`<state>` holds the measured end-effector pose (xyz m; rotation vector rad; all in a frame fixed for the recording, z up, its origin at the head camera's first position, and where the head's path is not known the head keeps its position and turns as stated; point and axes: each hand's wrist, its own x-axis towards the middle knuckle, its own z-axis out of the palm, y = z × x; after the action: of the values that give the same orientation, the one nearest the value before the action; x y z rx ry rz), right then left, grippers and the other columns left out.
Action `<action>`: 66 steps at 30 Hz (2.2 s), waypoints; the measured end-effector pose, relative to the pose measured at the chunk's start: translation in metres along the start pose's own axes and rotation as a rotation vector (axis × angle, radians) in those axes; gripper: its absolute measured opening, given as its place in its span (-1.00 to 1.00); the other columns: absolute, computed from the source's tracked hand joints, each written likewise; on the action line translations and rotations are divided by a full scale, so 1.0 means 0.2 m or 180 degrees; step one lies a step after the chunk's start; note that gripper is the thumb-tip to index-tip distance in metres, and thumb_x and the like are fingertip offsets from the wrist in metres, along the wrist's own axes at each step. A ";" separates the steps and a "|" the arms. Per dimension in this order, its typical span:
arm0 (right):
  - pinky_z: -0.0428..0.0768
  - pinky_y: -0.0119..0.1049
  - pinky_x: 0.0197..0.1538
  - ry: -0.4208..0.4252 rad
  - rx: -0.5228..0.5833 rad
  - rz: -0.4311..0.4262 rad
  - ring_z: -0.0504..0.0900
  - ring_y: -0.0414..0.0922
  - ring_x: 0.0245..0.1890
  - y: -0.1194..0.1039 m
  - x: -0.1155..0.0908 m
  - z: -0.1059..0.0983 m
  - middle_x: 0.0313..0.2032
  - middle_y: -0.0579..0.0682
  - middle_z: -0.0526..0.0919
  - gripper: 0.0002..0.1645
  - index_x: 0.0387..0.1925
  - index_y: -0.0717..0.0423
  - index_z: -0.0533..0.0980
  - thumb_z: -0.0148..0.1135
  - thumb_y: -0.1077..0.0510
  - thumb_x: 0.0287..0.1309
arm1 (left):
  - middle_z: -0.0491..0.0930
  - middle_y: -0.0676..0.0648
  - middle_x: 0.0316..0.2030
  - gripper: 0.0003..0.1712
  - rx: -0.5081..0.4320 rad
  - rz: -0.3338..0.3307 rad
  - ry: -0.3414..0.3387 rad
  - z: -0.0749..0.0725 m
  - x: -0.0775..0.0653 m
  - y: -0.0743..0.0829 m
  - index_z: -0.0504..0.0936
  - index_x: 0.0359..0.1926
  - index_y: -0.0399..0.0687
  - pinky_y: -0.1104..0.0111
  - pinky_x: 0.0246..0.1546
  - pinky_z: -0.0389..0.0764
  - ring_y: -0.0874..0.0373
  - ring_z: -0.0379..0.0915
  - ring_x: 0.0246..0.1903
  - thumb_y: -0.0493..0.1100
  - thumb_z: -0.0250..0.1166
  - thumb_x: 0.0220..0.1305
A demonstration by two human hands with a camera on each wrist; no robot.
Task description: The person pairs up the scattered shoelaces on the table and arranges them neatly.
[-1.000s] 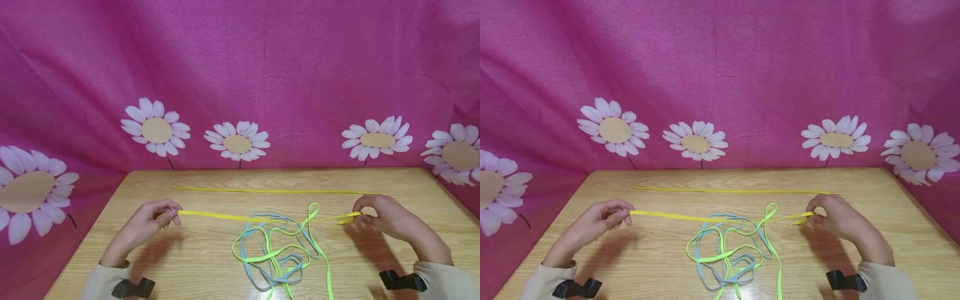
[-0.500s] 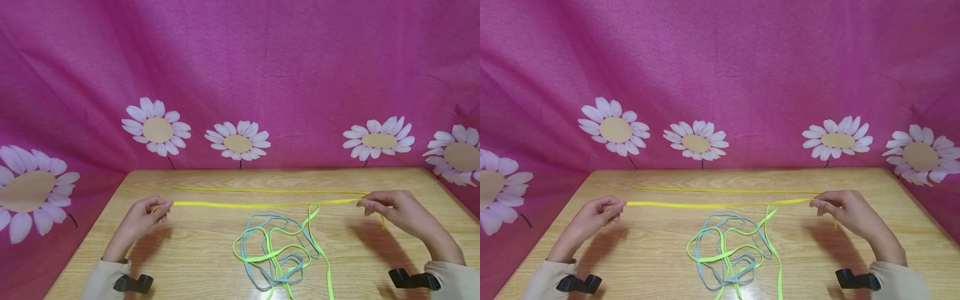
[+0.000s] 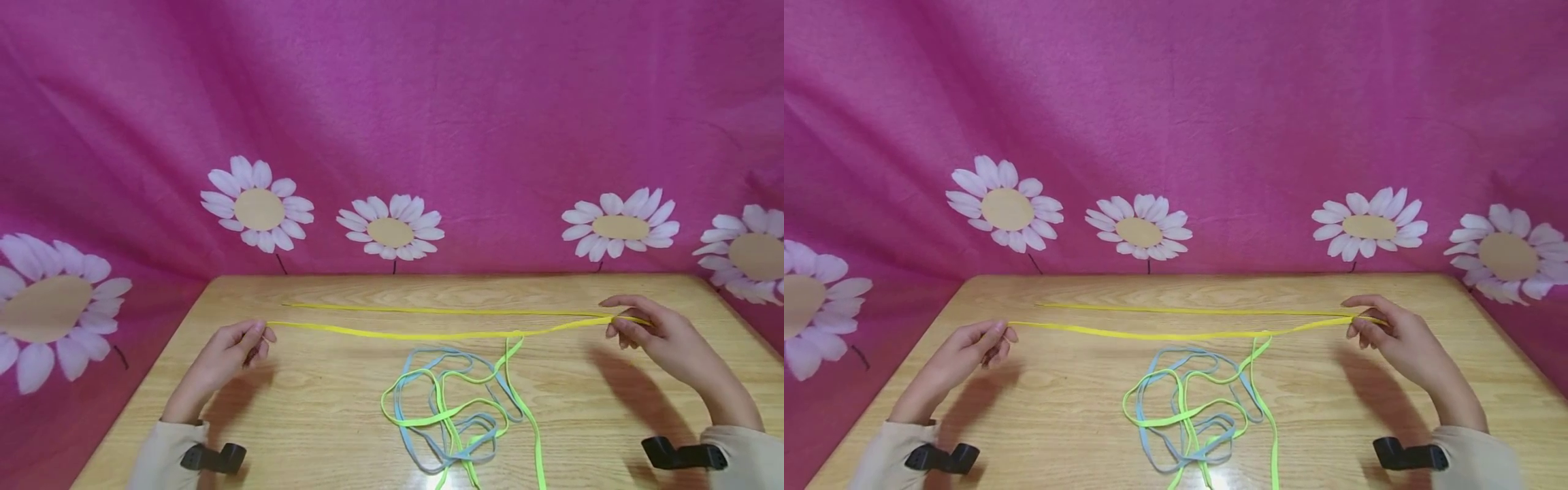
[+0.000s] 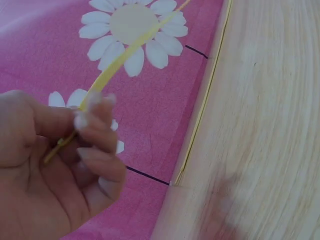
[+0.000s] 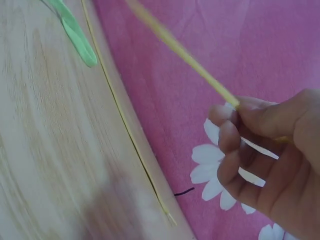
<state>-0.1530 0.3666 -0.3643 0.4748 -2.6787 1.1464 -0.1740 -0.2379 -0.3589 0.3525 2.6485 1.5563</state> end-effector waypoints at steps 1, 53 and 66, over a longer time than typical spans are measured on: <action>0.49 -0.37 -0.47 -0.0002 0.0126 0.0033 0.57 -0.18 -0.49 0.01 -0.01 -0.01 -0.42 -0.09 0.65 -0.75 0.04 0.23 0.40 0.01 0.37 0.37 | 0.36 -0.02 -0.59 -0.60 -0.0102 0.0009 -0.0085 0.00 0.00 0.00 0.46 -0.28 -0.49 0.46 -0.58 0.31 0.28 0.26 -0.61 -0.21 -0.13 0.55; 0.38 -0.36 -0.49 0.0265 -0.1495 0.0367 0.40 -0.33 -0.54 0.39 -0.02 -0.09 -0.52 -0.10 0.63 -0.91 -0.46 0.07 0.62 0.41 0.26 0.04 | 0.54 -0.05 -0.49 -0.73 0.1206 -0.0199 0.0091 -0.02 0.34 -0.22 0.60 -0.41 -0.26 0.32 -0.39 0.38 0.14 0.36 -0.43 -0.19 0.15 0.41; 0.51 -0.08 -0.42 -0.0153 -0.1941 0.0032 0.56 -0.09 -0.51 0.44 0.08 -0.08 -0.52 -0.06 0.64 -0.89 -0.47 0.12 0.62 0.44 0.30 -0.06 | 0.51 -0.06 -0.52 -0.80 0.1496 -0.0008 -0.0008 0.00 0.38 -0.26 0.59 -0.46 -0.24 0.30 -0.38 0.39 0.13 0.35 -0.48 -0.30 0.18 0.34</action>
<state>-0.1986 0.4323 -0.4078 0.3781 -2.8731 0.2760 -0.2567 -0.2466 -0.3984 0.3650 2.9860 0.9107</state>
